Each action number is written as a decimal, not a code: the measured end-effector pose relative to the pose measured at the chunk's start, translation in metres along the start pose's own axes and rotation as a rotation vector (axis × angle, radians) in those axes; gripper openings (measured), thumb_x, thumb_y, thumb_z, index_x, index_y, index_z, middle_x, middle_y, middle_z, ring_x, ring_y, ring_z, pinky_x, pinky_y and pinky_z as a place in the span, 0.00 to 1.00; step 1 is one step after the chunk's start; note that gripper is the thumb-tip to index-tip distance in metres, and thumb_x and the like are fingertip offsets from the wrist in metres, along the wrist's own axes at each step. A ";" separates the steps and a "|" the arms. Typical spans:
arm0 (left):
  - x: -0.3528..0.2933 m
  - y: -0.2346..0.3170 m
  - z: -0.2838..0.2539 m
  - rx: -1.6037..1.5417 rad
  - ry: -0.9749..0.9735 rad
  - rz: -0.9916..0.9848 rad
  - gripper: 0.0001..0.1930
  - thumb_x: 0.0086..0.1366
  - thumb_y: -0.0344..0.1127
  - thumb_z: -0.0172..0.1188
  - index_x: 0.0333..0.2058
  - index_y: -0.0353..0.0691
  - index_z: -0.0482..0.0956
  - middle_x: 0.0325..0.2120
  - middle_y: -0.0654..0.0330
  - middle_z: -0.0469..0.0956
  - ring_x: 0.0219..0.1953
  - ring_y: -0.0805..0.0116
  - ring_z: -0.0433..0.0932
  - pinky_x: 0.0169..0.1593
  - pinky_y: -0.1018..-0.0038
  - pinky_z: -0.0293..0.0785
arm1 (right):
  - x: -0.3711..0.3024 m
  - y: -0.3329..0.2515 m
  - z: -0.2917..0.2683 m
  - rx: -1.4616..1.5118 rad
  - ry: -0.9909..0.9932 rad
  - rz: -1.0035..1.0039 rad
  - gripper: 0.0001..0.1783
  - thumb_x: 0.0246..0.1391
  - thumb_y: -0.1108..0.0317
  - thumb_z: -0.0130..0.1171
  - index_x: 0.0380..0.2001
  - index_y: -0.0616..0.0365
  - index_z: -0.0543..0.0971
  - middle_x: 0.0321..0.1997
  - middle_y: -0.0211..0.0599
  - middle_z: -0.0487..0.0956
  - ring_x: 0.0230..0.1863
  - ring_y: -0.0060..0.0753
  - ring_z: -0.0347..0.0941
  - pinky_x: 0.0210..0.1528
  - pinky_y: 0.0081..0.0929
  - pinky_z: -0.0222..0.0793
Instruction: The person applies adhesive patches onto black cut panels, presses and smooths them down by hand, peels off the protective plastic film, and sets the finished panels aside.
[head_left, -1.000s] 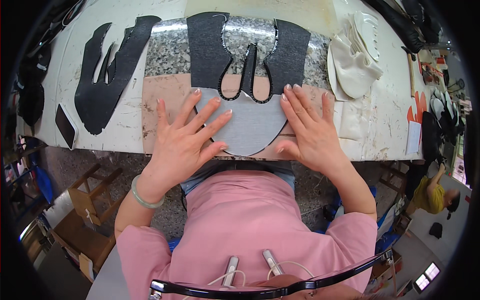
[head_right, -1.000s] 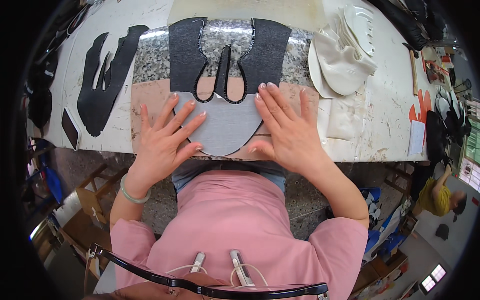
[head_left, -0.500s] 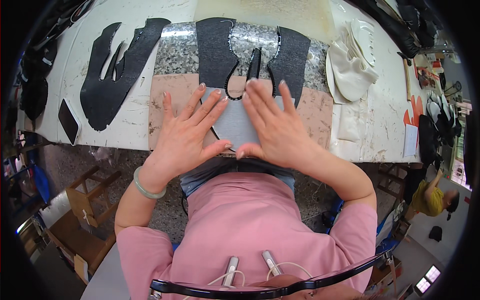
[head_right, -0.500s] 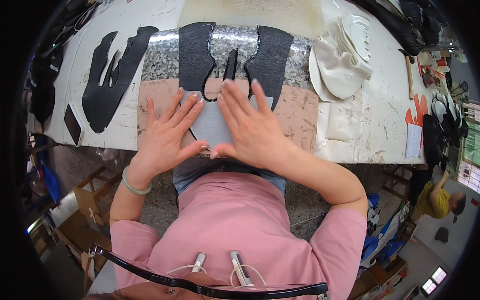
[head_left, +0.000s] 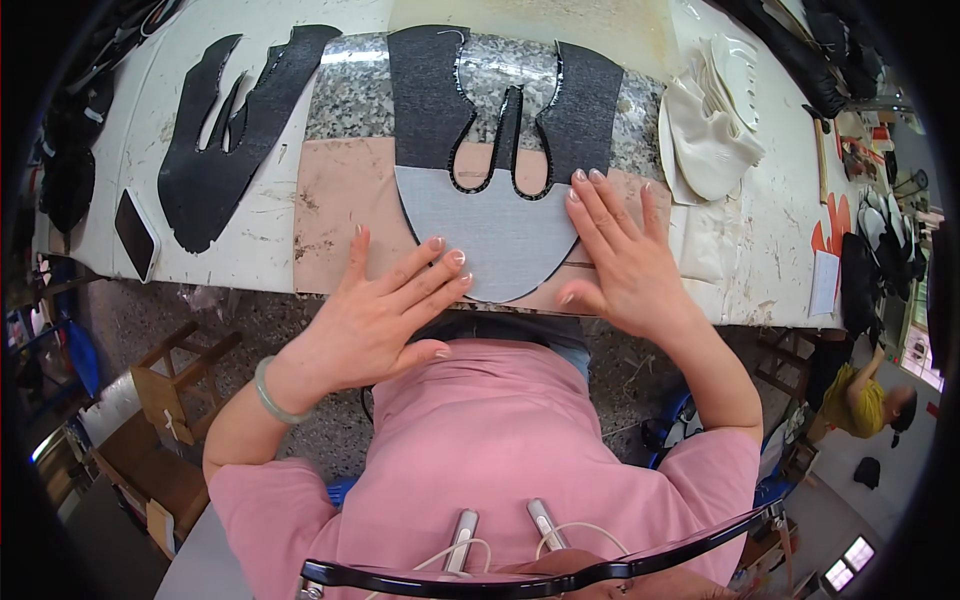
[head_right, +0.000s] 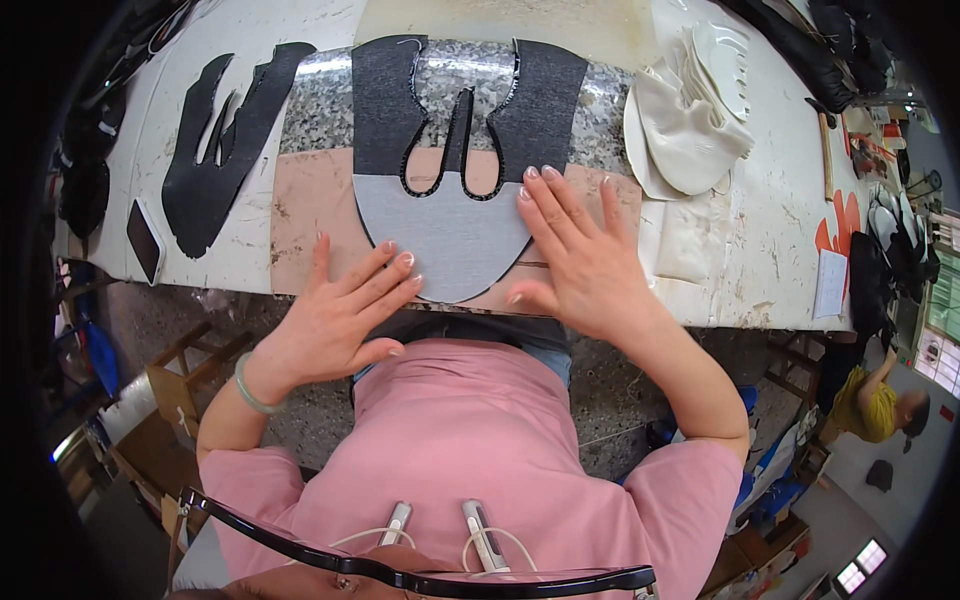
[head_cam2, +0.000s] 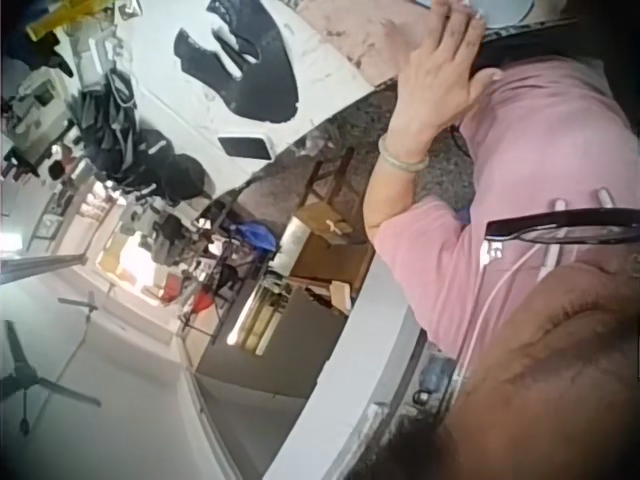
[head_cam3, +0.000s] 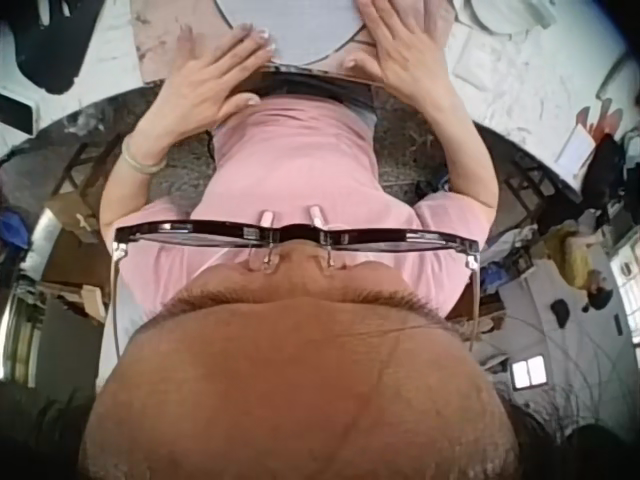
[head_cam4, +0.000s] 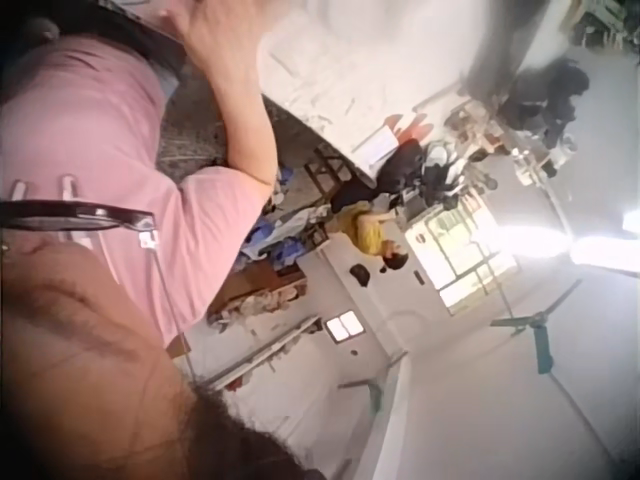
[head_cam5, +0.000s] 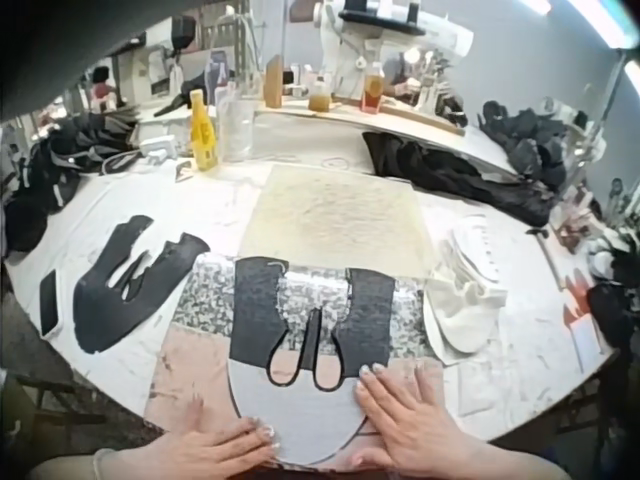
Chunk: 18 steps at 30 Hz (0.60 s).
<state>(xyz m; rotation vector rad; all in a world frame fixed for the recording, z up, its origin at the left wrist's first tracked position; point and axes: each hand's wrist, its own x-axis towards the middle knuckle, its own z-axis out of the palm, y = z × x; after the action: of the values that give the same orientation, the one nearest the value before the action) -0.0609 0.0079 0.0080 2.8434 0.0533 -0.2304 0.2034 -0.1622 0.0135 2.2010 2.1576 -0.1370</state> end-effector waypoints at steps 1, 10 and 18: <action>0.001 -0.004 -0.002 0.004 -0.002 0.031 0.38 0.63 0.64 0.48 0.65 0.47 0.61 0.67 0.61 0.56 0.71 0.61 0.49 0.66 0.36 0.22 | 0.001 -0.009 -0.001 0.035 0.018 0.035 0.50 0.53 0.29 0.40 0.64 0.61 0.62 0.72 0.38 0.57 0.74 0.33 0.46 0.70 0.58 0.37; -0.002 0.010 -0.016 -0.053 -0.061 0.040 0.52 0.49 0.77 0.50 0.65 0.45 0.61 0.67 0.61 0.57 0.72 0.60 0.46 0.66 0.36 0.23 | 0.060 -0.033 0.006 0.225 0.033 -0.377 0.51 0.55 0.27 0.35 0.65 0.62 0.61 0.72 0.40 0.57 0.74 0.35 0.46 0.70 0.59 0.33; 0.000 -0.002 -0.018 0.006 0.003 0.043 0.50 0.50 0.77 0.49 0.63 0.44 0.64 0.64 0.60 0.62 0.69 0.64 0.55 0.67 0.38 0.28 | 0.095 -0.028 0.012 0.166 0.083 -0.420 0.49 0.57 0.30 0.36 0.67 0.61 0.57 0.73 0.40 0.53 0.75 0.36 0.43 0.72 0.59 0.29</action>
<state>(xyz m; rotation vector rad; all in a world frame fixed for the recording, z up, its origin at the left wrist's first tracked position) -0.0581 0.0152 0.0249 2.8478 -0.0087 -0.2180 0.1765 -0.0682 -0.0077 1.8189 2.7177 -0.2546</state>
